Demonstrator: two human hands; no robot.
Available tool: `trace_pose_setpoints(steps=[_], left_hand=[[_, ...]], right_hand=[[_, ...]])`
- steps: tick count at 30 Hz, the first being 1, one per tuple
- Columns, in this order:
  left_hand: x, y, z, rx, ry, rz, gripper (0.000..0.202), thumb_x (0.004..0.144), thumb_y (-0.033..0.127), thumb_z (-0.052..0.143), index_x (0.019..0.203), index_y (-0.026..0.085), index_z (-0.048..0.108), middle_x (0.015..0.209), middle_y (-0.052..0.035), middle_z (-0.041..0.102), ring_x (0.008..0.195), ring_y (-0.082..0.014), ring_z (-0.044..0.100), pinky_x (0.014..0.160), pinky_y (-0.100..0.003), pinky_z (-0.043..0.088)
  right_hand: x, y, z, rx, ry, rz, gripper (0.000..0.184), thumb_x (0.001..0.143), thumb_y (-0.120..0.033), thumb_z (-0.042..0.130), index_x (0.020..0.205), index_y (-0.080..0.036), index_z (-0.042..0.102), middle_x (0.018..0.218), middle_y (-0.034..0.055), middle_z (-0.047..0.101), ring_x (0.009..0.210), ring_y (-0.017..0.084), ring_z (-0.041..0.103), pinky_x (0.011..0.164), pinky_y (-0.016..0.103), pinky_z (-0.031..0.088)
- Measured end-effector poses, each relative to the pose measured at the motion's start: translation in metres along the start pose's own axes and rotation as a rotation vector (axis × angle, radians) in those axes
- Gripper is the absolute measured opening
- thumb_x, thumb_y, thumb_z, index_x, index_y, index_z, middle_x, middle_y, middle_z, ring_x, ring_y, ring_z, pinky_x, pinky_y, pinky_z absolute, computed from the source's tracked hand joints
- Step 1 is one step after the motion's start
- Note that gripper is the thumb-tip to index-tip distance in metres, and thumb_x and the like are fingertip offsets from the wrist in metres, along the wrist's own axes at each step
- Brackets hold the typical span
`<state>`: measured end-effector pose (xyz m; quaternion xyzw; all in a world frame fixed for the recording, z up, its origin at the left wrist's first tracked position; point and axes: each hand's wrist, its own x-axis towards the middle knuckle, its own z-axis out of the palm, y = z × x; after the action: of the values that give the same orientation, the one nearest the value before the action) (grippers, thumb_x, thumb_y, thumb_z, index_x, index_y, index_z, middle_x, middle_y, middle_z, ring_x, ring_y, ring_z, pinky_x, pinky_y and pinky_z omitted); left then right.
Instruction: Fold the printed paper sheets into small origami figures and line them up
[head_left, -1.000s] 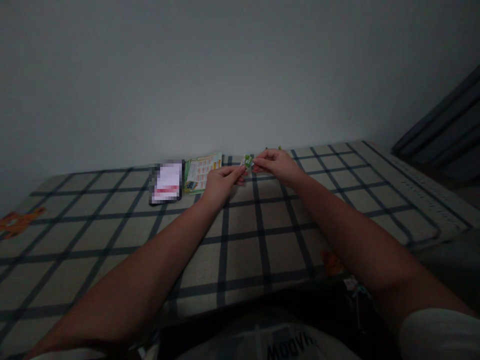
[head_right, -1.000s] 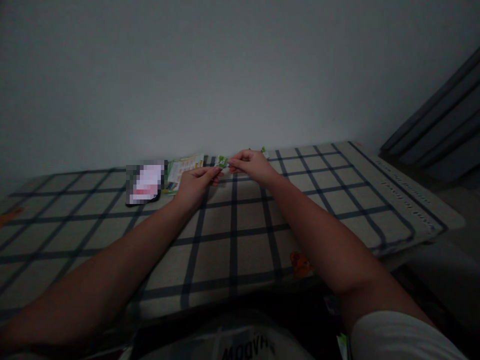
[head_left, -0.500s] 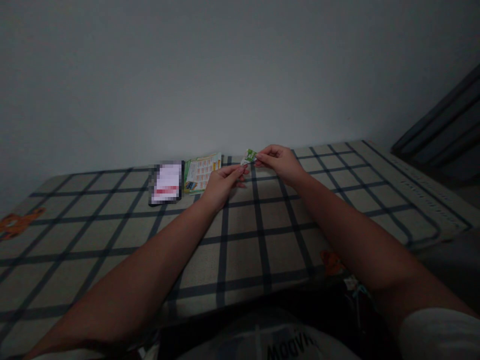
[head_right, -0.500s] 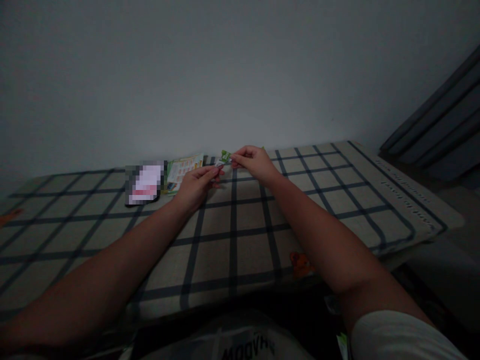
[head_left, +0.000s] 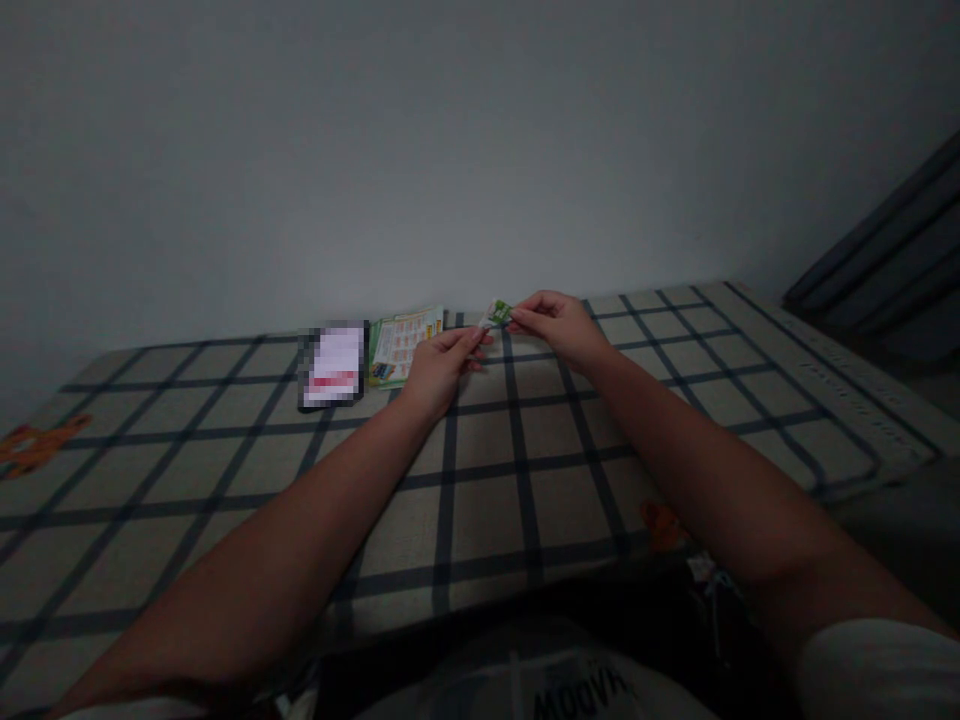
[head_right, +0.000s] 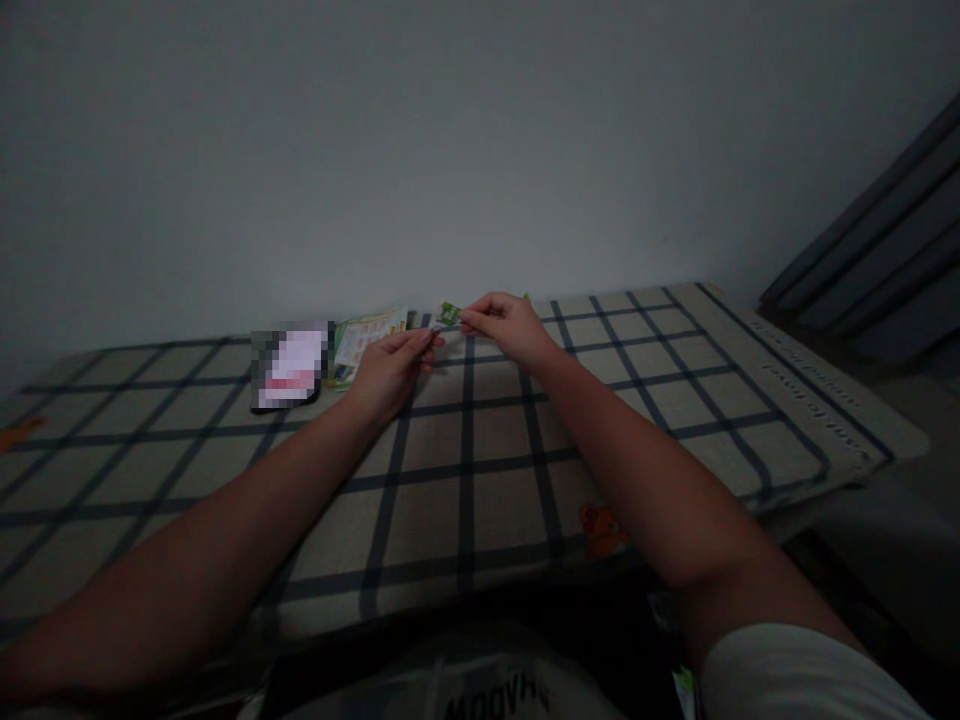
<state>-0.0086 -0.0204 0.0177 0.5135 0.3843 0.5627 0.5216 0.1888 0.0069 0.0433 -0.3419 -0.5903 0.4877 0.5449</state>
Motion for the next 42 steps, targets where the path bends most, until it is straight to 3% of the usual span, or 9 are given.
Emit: trace_pose_setpoints(steps=[7,15,22,30,34,39,42], left_hand=[[-0.002,0.007,0.003,-0.085,-0.032,-0.095,0.036,0.06,0.045,0.091,0.083,0.019,0.081,0.091,-0.0066,0.077,0.068,-0.0103,0.062,0.057,-0.021,0.049],[-0.002,0.006,0.005,-0.031,0.003,-0.042,0.033,0.064,0.043,0.088,0.085,0.019,0.081,0.09,-0.0068,0.078,0.071,-0.0109,0.064,0.061,-0.021,0.05],[-0.004,0.01,0.005,-0.16,-0.054,-0.121,0.034,0.063,0.045,0.089,0.08,0.017,0.078,0.084,-0.0048,0.074,0.064,-0.0088,0.059,0.056,-0.021,0.051],[-0.002,0.01,0.005,-0.125,-0.058,-0.133,0.037,0.06,0.046,0.091,0.079,0.017,0.077,0.082,-0.0043,0.073,0.06,-0.0073,0.056,0.053,-0.021,0.046],[-0.001,0.009,0.005,-0.071,-0.046,-0.087,0.036,0.062,0.048,0.089,0.078,0.017,0.077,0.08,-0.0043,0.074,0.058,-0.0072,0.055,0.055,-0.022,0.045],[-0.003,0.007,0.001,0.257,0.043,0.129,0.037,0.078,0.055,0.076,0.079,0.018,0.079,0.075,-0.0051,0.074,0.057,-0.0109,0.057,0.058,-0.025,0.047],[-0.004,0.008,0.0,0.367,0.051,0.195,0.036,0.081,0.055,0.073,0.084,0.02,0.08,0.074,-0.0042,0.075,0.059,-0.0128,0.06,0.058,-0.026,0.047]], right_hand=[[0.003,0.002,0.001,0.045,0.028,0.09,0.032,0.067,-0.04,0.089,0.074,-0.019,0.065,0.075,0.0003,0.071,0.074,0.012,0.068,0.084,0.029,0.059],[0.004,-0.001,0.002,0.121,0.027,0.147,0.031,0.067,-0.035,0.09,0.073,-0.019,0.064,0.072,-0.0008,0.07,0.071,0.011,0.068,0.082,0.027,0.06],[0.002,-0.002,-0.001,0.063,0.007,0.073,0.032,0.066,-0.038,0.09,0.075,-0.018,0.066,0.077,-0.0003,0.07,0.075,0.011,0.069,0.084,0.028,0.059],[0.001,-0.005,0.0,0.025,0.017,0.088,0.03,0.066,-0.036,0.089,0.073,-0.018,0.066,0.076,0.0005,0.07,0.075,0.012,0.068,0.083,0.029,0.059],[0.002,-0.006,0.0,0.047,0.025,0.107,0.028,0.066,-0.033,0.089,0.072,-0.018,0.066,0.074,-0.0006,0.069,0.073,0.011,0.067,0.083,0.028,0.059],[0.002,-0.005,0.002,0.109,0.017,0.157,0.026,0.067,-0.03,0.089,0.07,-0.018,0.065,0.072,-0.0007,0.069,0.071,0.011,0.068,0.082,0.027,0.059],[0.002,-0.003,0.001,0.122,0.014,0.164,0.027,0.066,-0.031,0.089,0.071,-0.019,0.066,0.073,-0.0009,0.069,0.072,0.011,0.068,0.082,0.026,0.059]])
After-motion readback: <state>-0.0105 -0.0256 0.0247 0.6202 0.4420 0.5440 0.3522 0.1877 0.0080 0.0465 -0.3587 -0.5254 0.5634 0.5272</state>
